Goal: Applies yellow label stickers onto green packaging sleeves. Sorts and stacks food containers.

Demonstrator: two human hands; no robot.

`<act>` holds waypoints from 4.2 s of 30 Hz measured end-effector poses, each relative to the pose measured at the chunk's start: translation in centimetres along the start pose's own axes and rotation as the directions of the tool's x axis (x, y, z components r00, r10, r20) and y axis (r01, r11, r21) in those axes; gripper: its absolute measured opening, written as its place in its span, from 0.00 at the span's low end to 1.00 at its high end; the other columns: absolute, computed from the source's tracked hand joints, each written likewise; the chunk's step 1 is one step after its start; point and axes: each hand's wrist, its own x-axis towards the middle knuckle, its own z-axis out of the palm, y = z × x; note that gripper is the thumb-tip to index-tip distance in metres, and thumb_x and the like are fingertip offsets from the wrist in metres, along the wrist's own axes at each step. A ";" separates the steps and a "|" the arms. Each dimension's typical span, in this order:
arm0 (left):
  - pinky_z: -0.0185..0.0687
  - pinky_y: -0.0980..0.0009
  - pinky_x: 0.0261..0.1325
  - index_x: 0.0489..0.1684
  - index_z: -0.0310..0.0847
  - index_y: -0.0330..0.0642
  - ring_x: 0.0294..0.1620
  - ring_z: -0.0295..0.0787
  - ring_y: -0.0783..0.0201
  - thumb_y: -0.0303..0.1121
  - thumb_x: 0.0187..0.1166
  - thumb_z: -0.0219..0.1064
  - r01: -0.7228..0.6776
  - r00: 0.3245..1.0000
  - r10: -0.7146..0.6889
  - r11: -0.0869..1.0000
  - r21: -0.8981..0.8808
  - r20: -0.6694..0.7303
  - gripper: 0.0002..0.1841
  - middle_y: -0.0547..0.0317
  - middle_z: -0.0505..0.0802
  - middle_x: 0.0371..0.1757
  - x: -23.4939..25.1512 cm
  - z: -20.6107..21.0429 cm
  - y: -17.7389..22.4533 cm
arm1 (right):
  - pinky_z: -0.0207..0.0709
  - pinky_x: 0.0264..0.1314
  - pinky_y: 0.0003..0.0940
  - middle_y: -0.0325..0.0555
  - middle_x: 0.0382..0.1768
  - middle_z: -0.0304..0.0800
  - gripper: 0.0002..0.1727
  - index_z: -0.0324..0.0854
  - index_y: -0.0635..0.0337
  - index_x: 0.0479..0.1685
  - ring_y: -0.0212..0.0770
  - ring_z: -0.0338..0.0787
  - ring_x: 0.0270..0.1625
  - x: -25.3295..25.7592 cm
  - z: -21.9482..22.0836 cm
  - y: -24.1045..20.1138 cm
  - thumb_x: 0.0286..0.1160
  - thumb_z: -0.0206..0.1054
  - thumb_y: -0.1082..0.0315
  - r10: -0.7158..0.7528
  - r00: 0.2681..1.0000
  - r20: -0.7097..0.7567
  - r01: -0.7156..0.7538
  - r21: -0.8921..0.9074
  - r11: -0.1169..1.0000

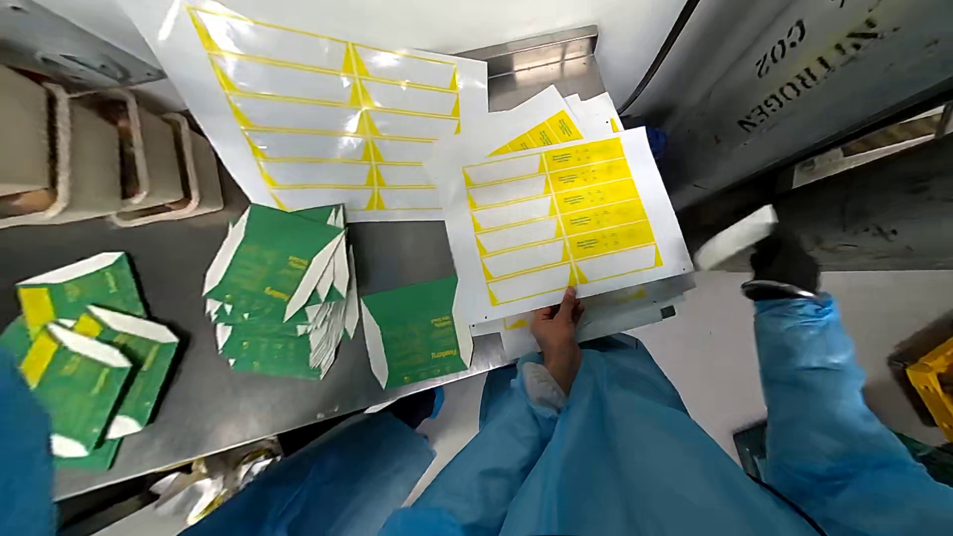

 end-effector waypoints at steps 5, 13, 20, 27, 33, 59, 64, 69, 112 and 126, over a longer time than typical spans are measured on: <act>0.93 0.61 0.49 0.49 0.86 0.28 0.39 0.96 0.57 0.56 0.93 0.48 0.263 0.839 -0.433 0.853 0.450 0.329 0.34 0.46 0.95 0.42 -2.0 -1.9 2.8 | 0.84 0.45 0.28 0.30 0.38 0.84 0.18 0.81 0.55 0.57 0.25 0.85 0.36 1.3 -1.5 -3.1 0.82 0.66 0.51 -0.114 0.980 -0.164 0.155 0.266 0.951; 0.73 0.56 0.82 0.90 0.62 0.47 0.81 0.77 0.58 0.56 0.95 0.38 -0.263 0.777 0.087 0.945 0.195 0.623 0.32 0.56 0.78 0.84 -6.1 -8.0 12.7 | 0.86 0.62 0.42 0.52 0.51 0.93 0.12 0.87 0.65 0.50 0.42 0.92 0.55 -22.2 11.3 -5.3 0.78 0.69 0.66 -0.819 0.507 0.271 0.805 0.191 0.562; 0.85 0.56 0.69 0.74 0.79 0.40 0.63 0.90 0.55 0.33 0.91 0.58 -0.310 0.927 0.280 0.947 0.087 0.249 0.17 0.50 0.90 0.67 -3.4 -18.2 15.2 | 0.83 0.71 0.43 0.38 0.64 0.93 0.16 0.92 0.49 0.61 0.40 0.90 0.68 -32.8 16.0 -4.5 0.85 0.62 0.59 -0.825 0.229 0.518 0.900 0.210 0.381; 0.88 0.55 0.67 0.70 0.81 0.37 0.57 0.93 0.53 0.29 0.90 0.58 -0.249 0.950 0.265 0.962 -0.111 0.165 0.15 0.46 0.91 0.61 -2.9 -24.0 17.2 | 0.87 0.43 0.45 0.43 0.54 0.93 0.33 0.86 0.51 0.65 0.42 0.92 0.50 -33.5 18.0 -5.2 0.63 0.81 0.42 -0.562 0.567 0.602 0.660 0.075 0.747; 0.88 0.54 0.66 0.67 0.83 0.39 0.57 0.92 0.54 0.31 0.90 0.59 -0.207 0.955 0.235 0.965 -0.160 0.181 0.14 0.48 0.91 0.62 -2.0 -26.1 18.5 | 0.81 0.29 0.31 0.34 0.32 0.91 0.08 0.90 0.50 0.41 0.30 0.86 0.29 -37.0 19.9 -5.4 0.78 0.71 0.57 -0.639 0.597 0.485 0.681 0.114 0.723; 0.88 0.61 0.40 0.50 0.74 0.40 0.32 0.91 0.63 0.35 0.65 0.86 -0.538 0.761 0.645 0.688 0.487 -0.070 0.24 0.58 0.94 0.35 12.0 -25.8 17.9 | 0.82 0.54 0.62 0.46 0.39 0.97 0.17 0.95 0.52 0.42 0.49 0.94 0.47 -32.7 30.3 -6.7 0.76 0.72 0.48 -0.210 0.699 0.683 0.476 -0.227 0.849; 0.86 0.59 0.37 0.52 0.72 0.45 0.32 0.88 0.61 0.42 0.73 0.81 -0.517 0.759 0.650 0.622 0.588 -0.021 0.22 0.58 0.93 0.36 11.4 -26.3 16.6 | 0.81 0.53 0.63 0.45 0.41 0.97 0.17 0.95 0.48 0.42 0.50 0.94 0.49 -32.2 31.3 -5.9 0.76 0.70 0.46 -0.159 0.698 0.698 0.477 -0.288 0.831; 0.85 0.57 0.36 0.54 0.72 0.44 0.32 0.86 0.59 0.42 0.74 0.80 -0.509 0.734 0.678 0.579 0.637 -0.030 0.22 0.57 0.91 0.36 11.5 -25.8 16.5 | 0.82 0.52 0.63 0.44 0.39 0.97 0.16 0.95 0.47 0.40 0.49 0.94 0.48 -32.3 31.5 -5.9 0.74 0.71 0.46 -0.130 0.717 0.685 0.449 -0.312 0.837; 0.52 0.43 0.91 0.89 0.62 0.34 0.95 0.49 0.47 0.61 0.64 0.78 -0.683 0.559 0.085 -0.516 0.516 0.825 0.54 0.44 0.59 0.94 7.8 -33.4 15.6 | 0.55 0.93 0.61 0.54 0.79 0.80 0.30 0.80 0.60 0.77 0.52 0.73 0.86 -26.9 22.6 -0.8 0.88 0.54 0.48 -0.781 0.122 0.613 0.993 -0.083 0.089; 0.75 0.51 0.80 0.66 0.85 0.29 0.74 0.83 0.39 0.17 0.83 0.56 -0.319 -0.024 0.887 -0.444 0.837 0.461 0.18 0.34 0.89 0.67 -0.1 -49.3 33.3 | 0.45 0.94 0.65 0.40 0.94 0.57 0.62 0.61 0.44 0.93 0.48 0.51 0.96 -23.0 18.3 3.6 0.57 0.59 0.14 -0.514 0.313 0.799 0.949 -0.280 0.143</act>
